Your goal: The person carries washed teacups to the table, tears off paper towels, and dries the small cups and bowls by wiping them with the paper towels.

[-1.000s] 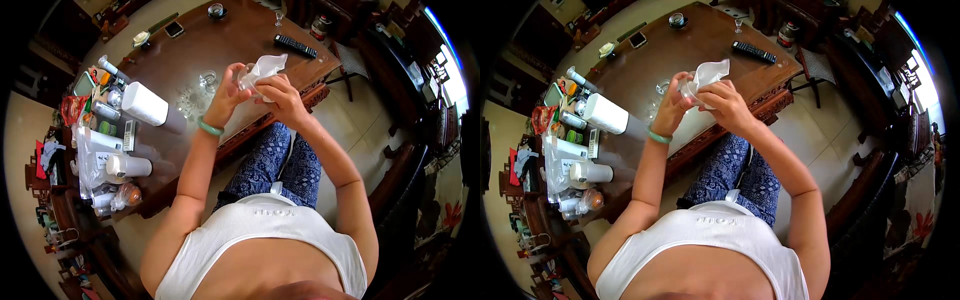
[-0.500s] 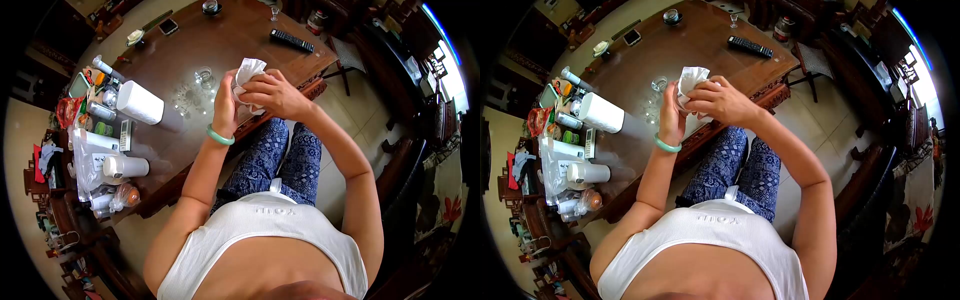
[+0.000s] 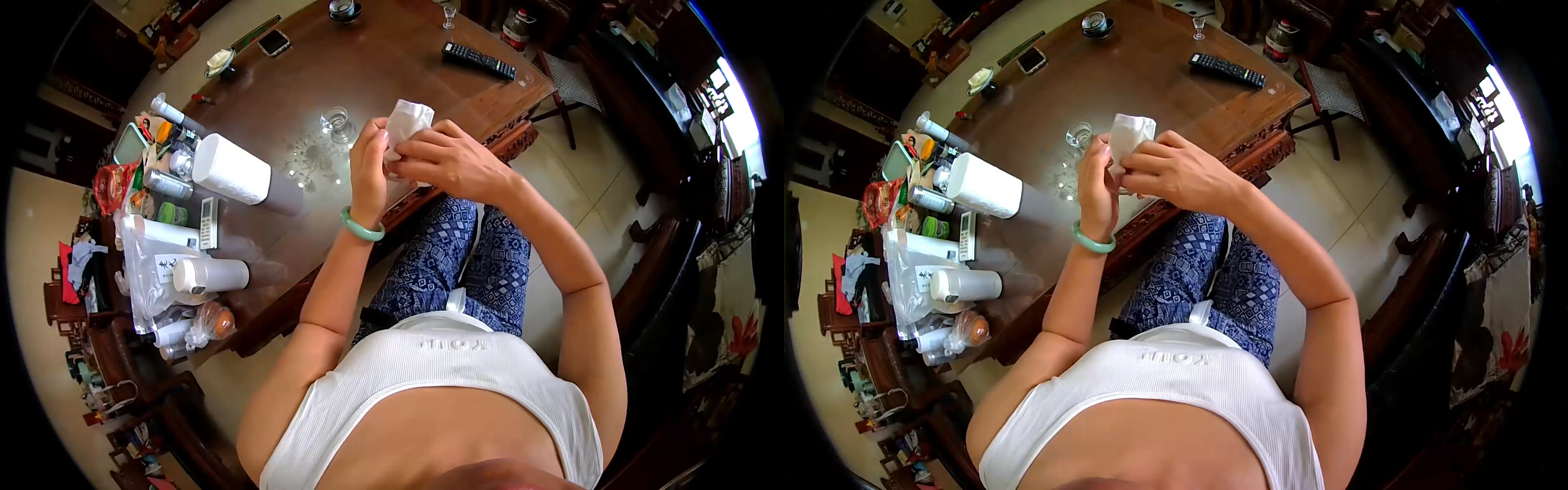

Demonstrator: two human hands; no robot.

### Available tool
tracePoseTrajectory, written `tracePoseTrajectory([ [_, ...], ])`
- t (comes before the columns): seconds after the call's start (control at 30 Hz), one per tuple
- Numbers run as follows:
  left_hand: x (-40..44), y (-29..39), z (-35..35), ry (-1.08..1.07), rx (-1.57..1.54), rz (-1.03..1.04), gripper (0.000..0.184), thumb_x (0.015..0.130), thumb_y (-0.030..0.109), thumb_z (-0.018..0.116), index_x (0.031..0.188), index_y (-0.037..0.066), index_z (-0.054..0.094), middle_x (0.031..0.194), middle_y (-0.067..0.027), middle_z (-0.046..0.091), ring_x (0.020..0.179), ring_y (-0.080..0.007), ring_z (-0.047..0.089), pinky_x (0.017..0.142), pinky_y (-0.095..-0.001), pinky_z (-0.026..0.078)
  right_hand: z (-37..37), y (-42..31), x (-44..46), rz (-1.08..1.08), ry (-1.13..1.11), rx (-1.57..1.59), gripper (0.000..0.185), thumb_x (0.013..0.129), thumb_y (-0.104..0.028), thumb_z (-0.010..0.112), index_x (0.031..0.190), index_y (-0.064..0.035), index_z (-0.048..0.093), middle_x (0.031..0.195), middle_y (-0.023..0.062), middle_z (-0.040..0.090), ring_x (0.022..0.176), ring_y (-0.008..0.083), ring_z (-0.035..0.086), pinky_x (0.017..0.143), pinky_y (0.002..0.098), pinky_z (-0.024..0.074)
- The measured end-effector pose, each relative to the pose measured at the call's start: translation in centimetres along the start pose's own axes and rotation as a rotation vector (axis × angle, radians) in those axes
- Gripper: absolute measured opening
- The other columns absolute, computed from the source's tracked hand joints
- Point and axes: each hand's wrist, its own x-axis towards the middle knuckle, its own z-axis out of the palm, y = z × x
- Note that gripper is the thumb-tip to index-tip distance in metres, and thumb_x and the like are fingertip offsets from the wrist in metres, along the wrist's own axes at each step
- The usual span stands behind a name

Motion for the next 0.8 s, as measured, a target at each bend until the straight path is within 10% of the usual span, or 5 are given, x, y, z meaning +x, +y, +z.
tracePoseTrajectory([
  [0.27, 0.8, 2.1, 0.2, -0.183, -0.137, -0.281, 0.044, 0.099, 0.042, 0.037, 0.109, 0.003, 0.056, 0.095, -0.0041, 0.06, 0.091, -0.0108, 0.058, 0.08, -0.0253, 0.045, -1.4, 1.0, 0.0, 0.0, -0.04, 0.228, 0.023, 0.077, -0.001, 0.06, 0.097, -0.0106, 0.061, 0.096, 0.0071, 0.06, 0.098, 0.0213, 0.056, 0.082, 0.0327, 0.0437],
  [0.33, 0.7, 1.5, 0.5, -0.196, -0.14, -0.163, 0.054, 0.098, 0.052, 0.034, 0.115, 0.005, 0.053, 0.111, -0.0056, 0.057, 0.106, -0.0141, 0.054, 0.091, -0.0288, 0.041, -2.3, 1.3, -0.4, 0.395, 0.022, 0.705, 0.023, 0.078, -0.001, 0.062, 0.099, -0.0081, 0.061, 0.093, 0.0066, 0.06, 0.091, 0.0191, 0.058, 0.079, 0.033, 0.046],
  [0.5, 1.3, 0.8, -0.4, -0.26, 0.02, 0.123, 0.021, 0.09, 0.024, 0.062, 0.102, 0.007, 0.056, 0.106, -0.0008, 0.055, 0.102, -0.0107, 0.05, 0.092, -0.0262, 0.036, -0.7, 3.5, -2.4, 0.468, 0.186, 1.522, 0.031, 0.094, -0.031, 0.054, 0.111, -0.0053, 0.056, 0.098, -0.0001, 0.059, 0.089, 0.0091, 0.055, 0.078, 0.0236, 0.0444],
  [0.8, 1.2, -0.4, 1.6, -0.239, -0.074, -0.076, 0.011, 0.083, 0.014, 0.069, 0.086, 0.007, 0.061, 0.11, -0.0035, 0.063, 0.094, -0.0105, 0.054, 0.089, -0.0268, 0.039, 3.9, 1.6, 1.1, 1.05, 1.141, 1.495, 0.034, 0.102, -0.027, 0.036, 0.109, 0.0008, 0.055, 0.102, 0.0108, 0.063, 0.091, 0.0223, 0.06, 0.082, 0.0346, 0.0499],
])
